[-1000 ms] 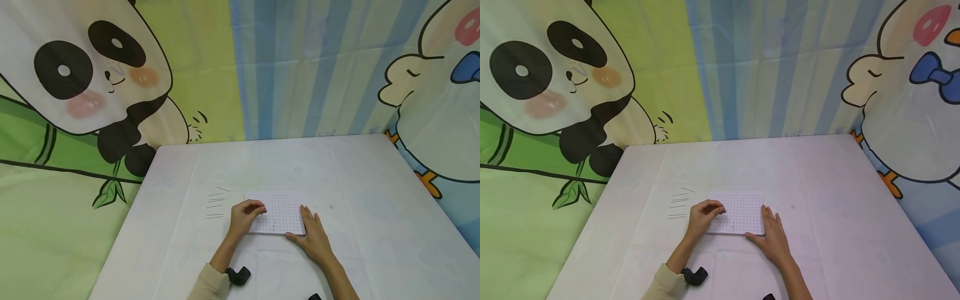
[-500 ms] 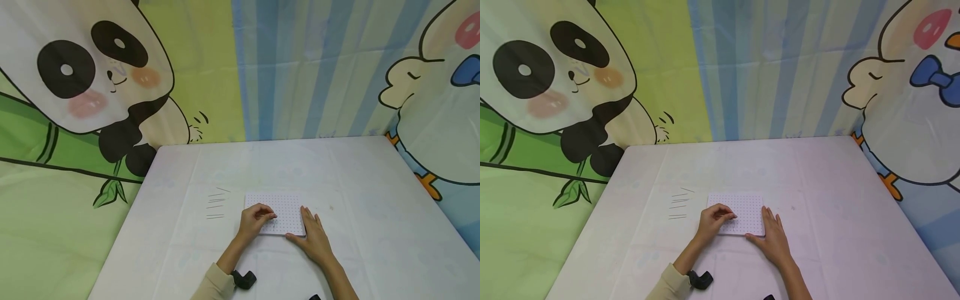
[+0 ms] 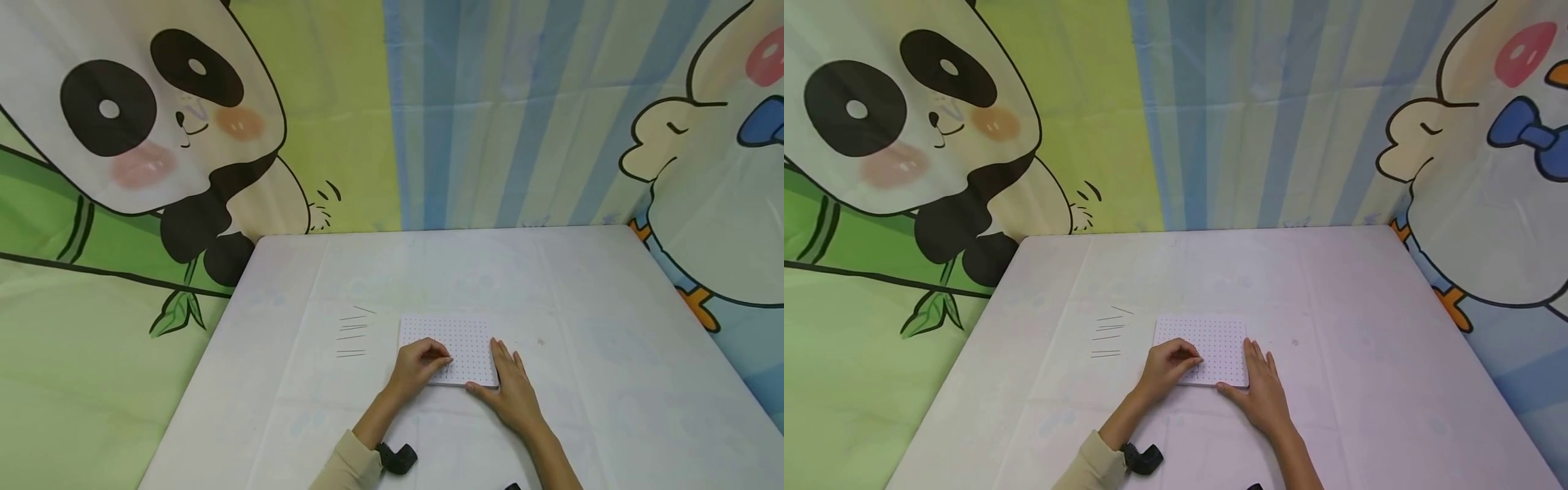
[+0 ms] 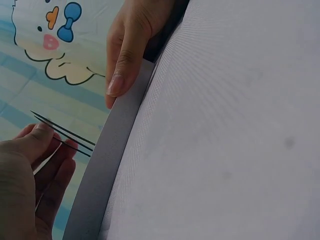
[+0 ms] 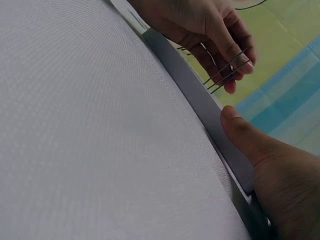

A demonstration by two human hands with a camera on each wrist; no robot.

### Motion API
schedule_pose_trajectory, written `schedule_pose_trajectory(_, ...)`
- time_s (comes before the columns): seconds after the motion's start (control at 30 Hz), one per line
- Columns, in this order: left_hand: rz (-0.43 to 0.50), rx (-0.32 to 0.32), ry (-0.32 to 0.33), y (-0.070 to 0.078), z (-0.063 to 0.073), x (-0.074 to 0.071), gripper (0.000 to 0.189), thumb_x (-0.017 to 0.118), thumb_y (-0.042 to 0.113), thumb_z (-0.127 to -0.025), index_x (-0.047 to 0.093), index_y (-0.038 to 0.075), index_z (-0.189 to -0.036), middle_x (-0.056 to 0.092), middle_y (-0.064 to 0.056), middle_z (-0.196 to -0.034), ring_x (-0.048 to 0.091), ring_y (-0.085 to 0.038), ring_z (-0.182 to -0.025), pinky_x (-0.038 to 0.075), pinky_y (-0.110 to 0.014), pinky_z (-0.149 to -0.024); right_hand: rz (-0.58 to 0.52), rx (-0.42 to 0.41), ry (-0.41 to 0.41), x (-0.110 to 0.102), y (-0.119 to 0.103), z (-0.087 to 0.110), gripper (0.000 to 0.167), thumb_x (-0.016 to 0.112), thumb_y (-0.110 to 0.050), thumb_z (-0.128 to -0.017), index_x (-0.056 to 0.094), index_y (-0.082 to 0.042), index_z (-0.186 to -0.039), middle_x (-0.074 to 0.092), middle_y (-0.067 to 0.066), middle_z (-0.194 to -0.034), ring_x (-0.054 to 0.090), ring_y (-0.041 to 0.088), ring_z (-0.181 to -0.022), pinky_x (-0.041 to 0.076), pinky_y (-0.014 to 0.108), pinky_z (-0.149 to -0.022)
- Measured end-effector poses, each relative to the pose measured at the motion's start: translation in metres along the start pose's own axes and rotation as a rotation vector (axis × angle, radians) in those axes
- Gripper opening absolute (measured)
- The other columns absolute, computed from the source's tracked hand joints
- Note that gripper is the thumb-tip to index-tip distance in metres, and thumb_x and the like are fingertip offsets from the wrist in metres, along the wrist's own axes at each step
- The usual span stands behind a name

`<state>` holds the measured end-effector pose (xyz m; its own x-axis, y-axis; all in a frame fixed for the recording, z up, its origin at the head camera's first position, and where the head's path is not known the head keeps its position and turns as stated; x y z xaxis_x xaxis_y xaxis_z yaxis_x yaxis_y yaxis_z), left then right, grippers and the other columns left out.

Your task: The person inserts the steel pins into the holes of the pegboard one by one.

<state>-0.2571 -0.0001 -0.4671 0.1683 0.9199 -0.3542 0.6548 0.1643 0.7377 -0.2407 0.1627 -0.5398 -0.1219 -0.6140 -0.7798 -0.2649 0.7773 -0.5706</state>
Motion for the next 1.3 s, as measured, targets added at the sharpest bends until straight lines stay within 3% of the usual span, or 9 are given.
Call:
schedule_pose_trajectory(0.23, -0.057, 0.013, -0.009, 0.004, 0.000, 0.000, 0.013, 0.070, -0.005, -0.078, 0.059, -0.001, -0.085, 0.065, -0.010, -0.080, 0.064, -0.018, -0.070, 0.051, -0.018, -0.066, 0.004, -0.011, 0.017, 0.000, -0.001, 0.000, 0.101, 0.071, -0.053, -0.073, 0.026, 0.007, -0.141, 0.032, 0.023, -0.142, 0.025, 0.036, -0.133, 0.007, 0.042, -0.111)
schedule_pose_trajectory(0.43, -0.053, 0.026, -0.034, 0.005, 0.001, 0.001, 0.014, 0.069, -0.008, -0.078, 0.057, -0.003, -0.082, 0.065, -0.012, -0.079, 0.063, -0.020, -0.067, 0.052, -0.021, -0.062, 0.000, -0.002, 0.004, 0.001, 0.000, 0.000, 0.102, 0.071, -0.054, -0.073, 0.025, 0.007, -0.141, 0.031, 0.023, -0.143, 0.024, 0.035, -0.133, 0.007, 0.043, -0.111)
schedule_pose_trajectory(0.67, -0.075, 0.047, -0.008, -0.027, 0.012, 0.008, 0.014, 0.072, 0.000, -0.079, 0.058, 0.005, -0.081, 0.065, -0.005, -0.078, 0.060, -0.008, -0.067, 0.048, -0.014, -0.059, -0.001, 0.001, 0.002, 0.001, 0.000, 0.001, 0.102, 0.071, -0.053, -0.073, 0.025, 0.007, -0.141, 0.031, 0.024, -0.143, 0.025, 0.037, -0.133, 0.007, 0.044, -0.111)
schedule_pose_trajectory(0.8, -0.075, 0.057, 0.014, -0.028, 0.011, 0.007, 0.015, 0.072, -0.001, -0.078, 0.059, 0.006, -0.080, 0.066, -0.004, -0.077, 0.058, -0.010, -0.063, 0.047, -0.015, -0.056, 0.001, 0.009, -0.005, 0.001, 0.002, 0.000, 0.103, 0.071, -0.054, -0.073, 0.024, 0.006, -0.142, 0.030, 0.023, -0.144, 0.024, 0.036, -0.133, 0.006, 0.042, -0.111)
schedule_pose_trajectory(1.03, -0.100, 0.070, -0.027, -0.028, 0.009, 0.012, 0.013, 0.071, 0.004, -0.081, 0.058, 0.008, -0.080, 0.065, -0.002, -0.076, 0.054, -0.002, -0.063, 0.044, -0.011, -0.054, 0.000, 0.004, 0.002, -0.001, 0.002, -0.001, 0.102, 0.072, -0.051, -0.073, 0.024, 0.008, -0.141, 0.030, 0.024, -0.143, 0.024, 0.037, -0.133, 0.006, 0.042, -0.111)
schedule_pose_trajectory(1.3, -0.084, 0.051, 0.002, -0.032, 0.012, 0.008, 0.015, 0.073, 0.003, -0.078, 0.060, 0.008, -0.080, 0.066, -0.002, -0.077, 0.059, -0.006, -0.064, 0.047, -0.012, -0.057, -0.004, 0.017, -0.009, 0.003, 0.003, 0.000, 0.103, 0.070, -0.054, -0.073, 0.023, 0.006, -0.142, 0.028, 0.023, -0.144, 0.023, 0.036, -0.133, 0.005, 0.042, -0.111)
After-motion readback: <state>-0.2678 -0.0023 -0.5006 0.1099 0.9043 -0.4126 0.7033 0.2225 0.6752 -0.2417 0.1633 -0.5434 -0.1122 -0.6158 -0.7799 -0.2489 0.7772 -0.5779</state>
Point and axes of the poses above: each hand's wrist, its own z-axis away from the middle knuckle, its own x-axis out of the palm, y = z × x, the point moved 10 cm from there along -z, towards the middle knuckle
